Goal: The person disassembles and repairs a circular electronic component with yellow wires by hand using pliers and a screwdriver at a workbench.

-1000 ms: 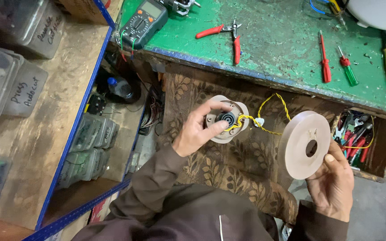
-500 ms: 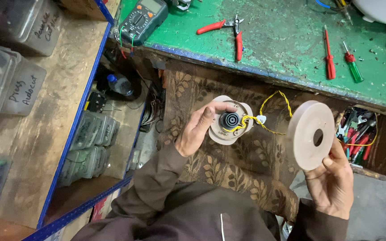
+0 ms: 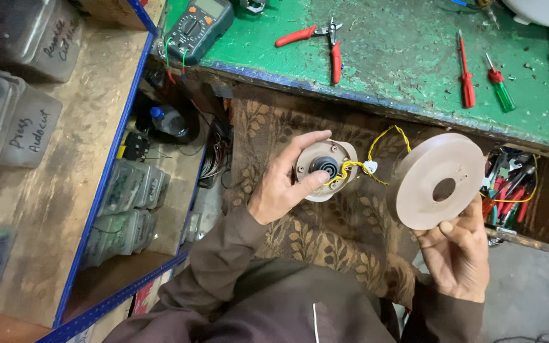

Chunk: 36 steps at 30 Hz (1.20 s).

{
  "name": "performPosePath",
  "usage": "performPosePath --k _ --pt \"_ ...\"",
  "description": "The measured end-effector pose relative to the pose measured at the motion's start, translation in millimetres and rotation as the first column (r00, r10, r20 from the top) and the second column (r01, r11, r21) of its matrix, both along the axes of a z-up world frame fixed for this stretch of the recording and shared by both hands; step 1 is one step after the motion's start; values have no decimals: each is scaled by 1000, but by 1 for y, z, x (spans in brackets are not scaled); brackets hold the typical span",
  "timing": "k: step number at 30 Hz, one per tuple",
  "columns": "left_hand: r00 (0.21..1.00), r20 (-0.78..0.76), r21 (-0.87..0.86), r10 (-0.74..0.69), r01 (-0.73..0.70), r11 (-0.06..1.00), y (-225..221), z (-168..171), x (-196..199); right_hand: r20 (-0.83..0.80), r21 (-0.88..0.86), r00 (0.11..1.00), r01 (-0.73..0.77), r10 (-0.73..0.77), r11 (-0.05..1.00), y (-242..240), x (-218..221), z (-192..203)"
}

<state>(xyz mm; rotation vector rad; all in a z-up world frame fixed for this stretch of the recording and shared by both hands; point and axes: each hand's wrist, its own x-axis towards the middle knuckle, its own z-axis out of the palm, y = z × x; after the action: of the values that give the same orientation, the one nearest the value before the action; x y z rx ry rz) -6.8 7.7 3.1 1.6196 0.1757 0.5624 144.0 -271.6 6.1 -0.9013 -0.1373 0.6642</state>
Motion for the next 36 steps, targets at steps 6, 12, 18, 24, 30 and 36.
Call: performPosePath --k 6,12,18,24,30,36 --pt "1000 -12 -38 -15 14 999 -1 -5 2 37 -17 996 -78 79 997 29 -15 12" --pt "996 76 -130 43 -33 991 -11 -34 12 -14 -186 997 -72 71 980 77 -50 16" --pt "994 58 -173 90 -79 982 -6 -42 12 -70 -152 998 -13 3 988 82 -61 -6" --pt "993 53 -186 102 -90 978 -6 -40 13 44 -321 999 7 8 947 76 -53 -18" --pt "995 25 -252 99 -89 964 -11 -34 13 75 -194 996 -33 48 981 74 -55 -17" --pt "998 -46 -452 50 -66 890 -11 -42 13 -28 -112 1000 -3 0 994 79 -62 -21"
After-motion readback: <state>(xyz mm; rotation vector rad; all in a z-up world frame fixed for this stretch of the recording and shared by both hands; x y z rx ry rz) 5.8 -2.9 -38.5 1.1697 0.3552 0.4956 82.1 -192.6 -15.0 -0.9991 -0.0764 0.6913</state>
